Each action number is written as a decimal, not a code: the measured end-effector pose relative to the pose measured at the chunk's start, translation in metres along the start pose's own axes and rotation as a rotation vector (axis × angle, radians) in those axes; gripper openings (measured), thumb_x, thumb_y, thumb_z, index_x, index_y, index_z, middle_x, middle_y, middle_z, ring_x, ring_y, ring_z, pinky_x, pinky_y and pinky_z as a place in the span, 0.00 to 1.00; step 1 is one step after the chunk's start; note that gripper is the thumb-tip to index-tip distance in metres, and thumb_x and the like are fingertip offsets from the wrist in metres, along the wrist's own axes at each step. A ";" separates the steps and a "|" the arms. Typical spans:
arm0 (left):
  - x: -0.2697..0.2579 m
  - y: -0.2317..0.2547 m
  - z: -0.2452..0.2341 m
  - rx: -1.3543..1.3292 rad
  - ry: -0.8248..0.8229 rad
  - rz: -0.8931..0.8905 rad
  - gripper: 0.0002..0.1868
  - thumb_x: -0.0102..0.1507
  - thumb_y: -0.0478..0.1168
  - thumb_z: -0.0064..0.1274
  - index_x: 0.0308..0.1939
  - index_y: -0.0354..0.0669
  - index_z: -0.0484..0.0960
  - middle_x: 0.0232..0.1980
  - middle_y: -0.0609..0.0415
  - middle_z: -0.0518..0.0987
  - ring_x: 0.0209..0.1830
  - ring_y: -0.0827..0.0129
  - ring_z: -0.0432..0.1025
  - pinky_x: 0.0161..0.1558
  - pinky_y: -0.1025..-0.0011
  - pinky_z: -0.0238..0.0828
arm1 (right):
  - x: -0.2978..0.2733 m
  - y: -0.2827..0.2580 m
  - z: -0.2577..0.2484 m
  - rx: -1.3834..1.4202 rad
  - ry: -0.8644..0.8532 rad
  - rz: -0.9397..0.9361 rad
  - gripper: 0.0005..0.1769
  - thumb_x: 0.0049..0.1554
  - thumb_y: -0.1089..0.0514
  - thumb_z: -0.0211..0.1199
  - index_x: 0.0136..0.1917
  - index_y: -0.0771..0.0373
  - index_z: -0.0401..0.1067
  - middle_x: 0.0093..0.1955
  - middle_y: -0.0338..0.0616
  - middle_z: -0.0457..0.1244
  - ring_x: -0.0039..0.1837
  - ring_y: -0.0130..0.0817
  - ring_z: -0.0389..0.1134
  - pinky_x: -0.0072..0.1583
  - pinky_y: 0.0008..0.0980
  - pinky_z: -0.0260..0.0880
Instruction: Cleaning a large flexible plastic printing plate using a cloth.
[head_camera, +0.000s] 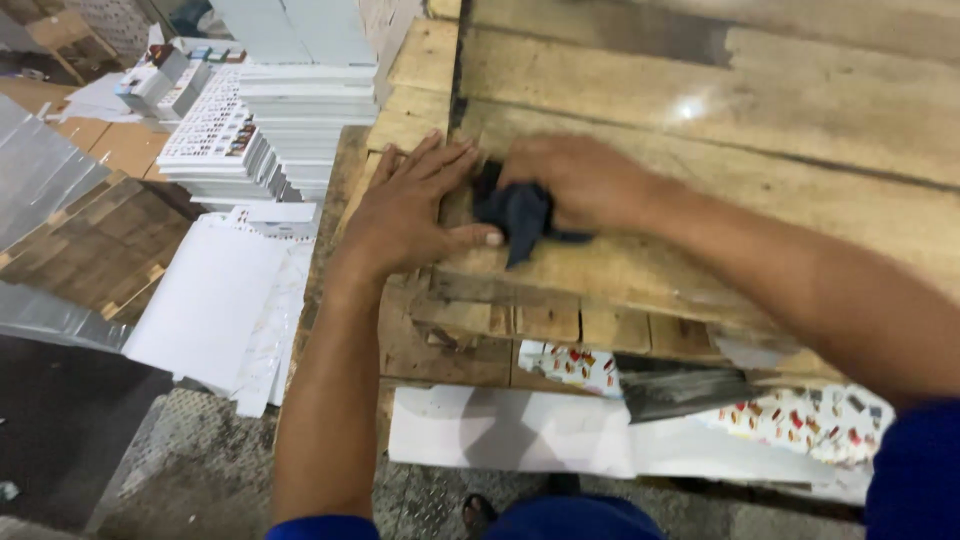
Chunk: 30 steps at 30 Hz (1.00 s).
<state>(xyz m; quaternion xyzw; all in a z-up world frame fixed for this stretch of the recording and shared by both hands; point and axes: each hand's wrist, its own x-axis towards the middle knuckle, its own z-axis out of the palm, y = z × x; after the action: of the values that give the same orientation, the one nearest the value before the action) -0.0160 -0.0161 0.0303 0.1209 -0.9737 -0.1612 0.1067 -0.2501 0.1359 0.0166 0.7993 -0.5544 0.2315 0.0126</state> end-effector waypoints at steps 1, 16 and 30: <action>0.003 0.000 0.002 0.038 0.010 0.018 0.53 0.59 0.76 0.56 0.82 0.56 0.61 0.85 0.61 0.57 0.86 0.54 0.43 0.82 0.39 0.29 | -0.002 0.012 -0.010 -0.163 0.049 0.003 0.33 0.45 0.70 0.60 0.65 0.60 0.73 0.56 0.51 0.66 0.62 0.61 0.68 0.63 0.53 0.71; 0.005 -0.004 0.003 0.117 -0.024 0.021 0.56 0.59 0.82 0.49 0.83 0.57 0.58 0.86 0.61 0.52 0.87 0.54 0.39 0.83 0.40 0.26 | -0.021 0.005 -0.017 -0.116 0.071 -0.034 0.19 0.59 0.46 0.69 0.59 0.56 0.78 0.52 0.43 0.66 0.57 0.53 0.70 0.60 0.45 0.72; 0.000 -0.005 0.006 0.058 -0.014 -0.036 0.60 0.53 0.85 0.51 0.81 0.60 0.62 0.84 0.63 0.58 0.87 0.53 0.41 0.84 0.43 0.32 | -0.040 -0.061 -0.020 0.071 0.031 0.125 0.17 0.50 0.58 0.74 0.54 0.59 0.80 0.48 0.48 0.69 0.53 0.57 0.73 0.60 0.52 0.72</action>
<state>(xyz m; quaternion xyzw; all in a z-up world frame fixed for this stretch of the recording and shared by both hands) -0.0161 -0.0193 0.0229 0.1402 -0.9763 -0.1354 0.0936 -0.2145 0.2004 0.0332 0.7593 -0.5945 0.2637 -0.0218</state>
